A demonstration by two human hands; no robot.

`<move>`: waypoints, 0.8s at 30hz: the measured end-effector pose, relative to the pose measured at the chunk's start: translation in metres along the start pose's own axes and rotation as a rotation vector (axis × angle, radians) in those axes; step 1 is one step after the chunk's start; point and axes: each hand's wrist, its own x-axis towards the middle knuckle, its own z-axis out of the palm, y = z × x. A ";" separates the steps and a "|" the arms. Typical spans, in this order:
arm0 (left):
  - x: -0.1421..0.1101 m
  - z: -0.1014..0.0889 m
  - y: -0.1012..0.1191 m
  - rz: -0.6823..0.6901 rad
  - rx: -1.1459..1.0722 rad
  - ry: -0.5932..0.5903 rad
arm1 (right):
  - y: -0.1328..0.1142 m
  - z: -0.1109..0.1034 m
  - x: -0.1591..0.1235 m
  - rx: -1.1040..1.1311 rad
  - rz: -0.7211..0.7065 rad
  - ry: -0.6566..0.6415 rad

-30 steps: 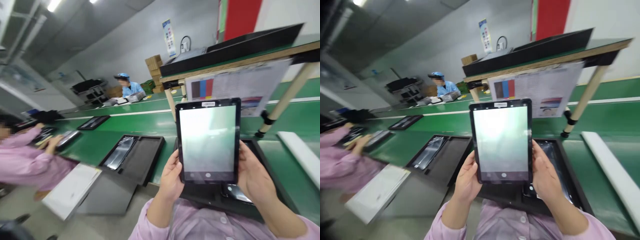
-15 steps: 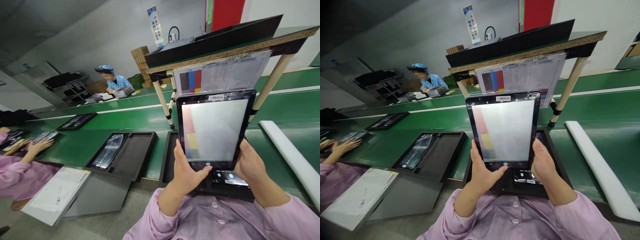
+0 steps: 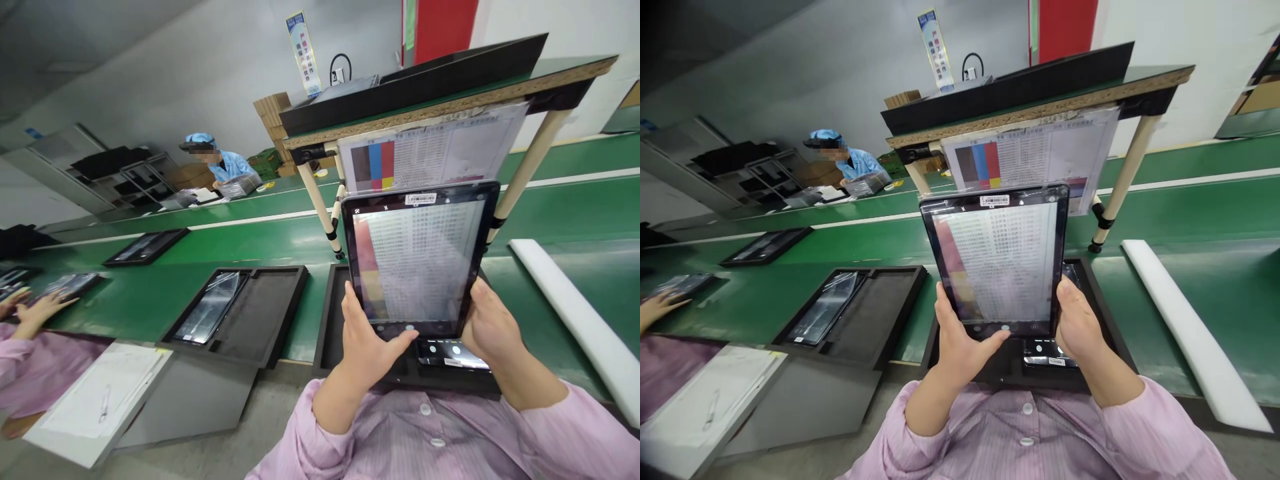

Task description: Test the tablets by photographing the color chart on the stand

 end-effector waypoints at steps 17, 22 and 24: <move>0.013 -0.010 -0.016 -0.832 -1.426 -0.155 | -0.060 -0.011 0.011 -0.699 -0.627 -0.362; 0.006 -0.010 -0.023 -0.938 -1.403 -0.114 | -0.051 -0.011 0.016 -0.893 -0.710 -0.283; 0.005 -0.013 -0.020 -0.993 -1.349 -0.069 | -0.043 -0.012 0.016 -0.926 -0.675 -0.293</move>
